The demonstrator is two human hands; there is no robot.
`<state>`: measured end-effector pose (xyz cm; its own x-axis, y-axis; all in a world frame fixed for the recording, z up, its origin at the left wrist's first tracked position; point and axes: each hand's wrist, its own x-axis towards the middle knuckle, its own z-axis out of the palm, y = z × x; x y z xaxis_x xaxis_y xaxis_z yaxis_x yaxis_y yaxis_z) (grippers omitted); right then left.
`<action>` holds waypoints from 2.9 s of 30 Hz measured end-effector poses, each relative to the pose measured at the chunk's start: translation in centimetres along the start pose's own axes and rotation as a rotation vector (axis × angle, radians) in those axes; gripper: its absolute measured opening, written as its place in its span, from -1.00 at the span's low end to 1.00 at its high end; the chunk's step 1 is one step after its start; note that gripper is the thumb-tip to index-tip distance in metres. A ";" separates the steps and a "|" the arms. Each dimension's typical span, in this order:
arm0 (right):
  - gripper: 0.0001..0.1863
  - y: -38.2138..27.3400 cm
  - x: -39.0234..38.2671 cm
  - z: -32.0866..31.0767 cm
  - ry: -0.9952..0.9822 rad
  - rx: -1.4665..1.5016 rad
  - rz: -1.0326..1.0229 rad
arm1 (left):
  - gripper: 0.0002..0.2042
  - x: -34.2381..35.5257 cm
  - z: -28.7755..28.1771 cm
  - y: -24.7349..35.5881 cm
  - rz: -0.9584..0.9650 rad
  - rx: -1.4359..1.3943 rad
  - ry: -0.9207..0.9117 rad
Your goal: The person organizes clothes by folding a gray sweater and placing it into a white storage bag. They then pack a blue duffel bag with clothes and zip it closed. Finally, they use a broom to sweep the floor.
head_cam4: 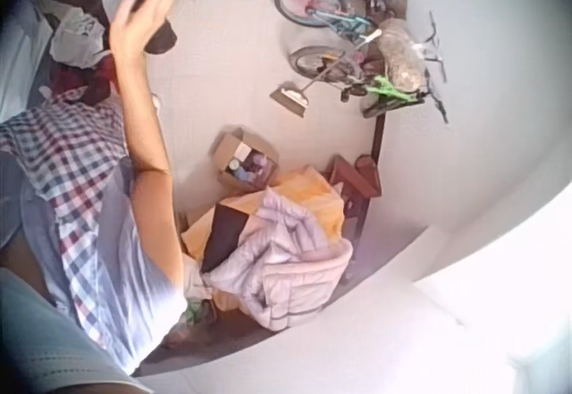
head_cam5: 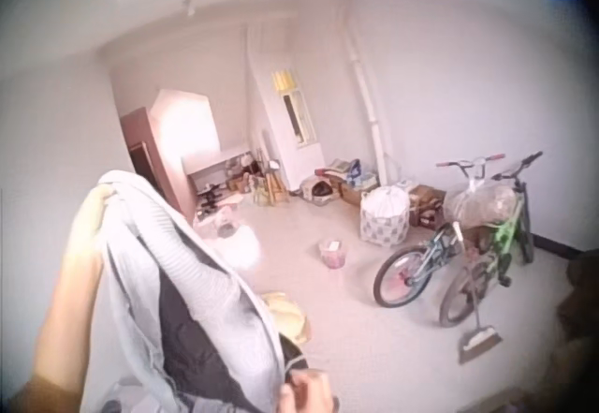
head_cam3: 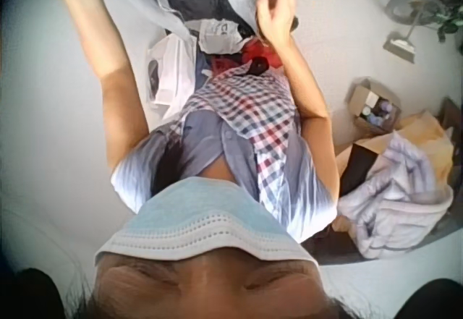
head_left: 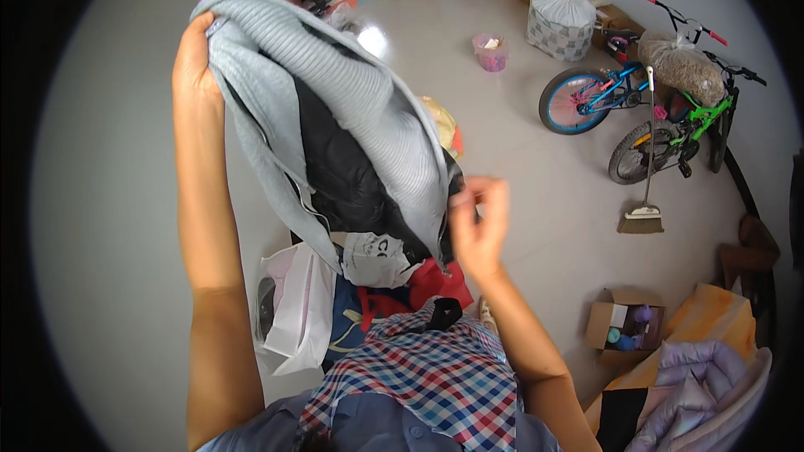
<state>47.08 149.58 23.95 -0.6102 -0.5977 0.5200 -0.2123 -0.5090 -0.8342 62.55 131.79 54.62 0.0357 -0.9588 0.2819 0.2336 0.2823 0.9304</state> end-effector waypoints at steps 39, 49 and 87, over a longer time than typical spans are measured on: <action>-0.83 -17.9 13.5 -7.0 -0.039 0.047 -0.415 | -0.16 -11.5 -4.2 -15.3 0.801 1.270 -0.090; -0.81 -15.1 14.8 -13.5 -0.159 -0.416 -0.177 | -0.69 -8.4 4.3 -32.4 0.074 0.515 -0.317; -0.78 -3.9 0.6 -2.3 -1.272 0.636 1.614 | -0.71 -25.3 -10.4 -20.0 0.116 0.162 -0.651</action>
<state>45.80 152.64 27.03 0.8161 -0.4535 -0.3582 0.2138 0.8128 -0.5419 67.05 150.10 26.47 -0.5521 -0.7213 0.4182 0.1130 0.4322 0.8947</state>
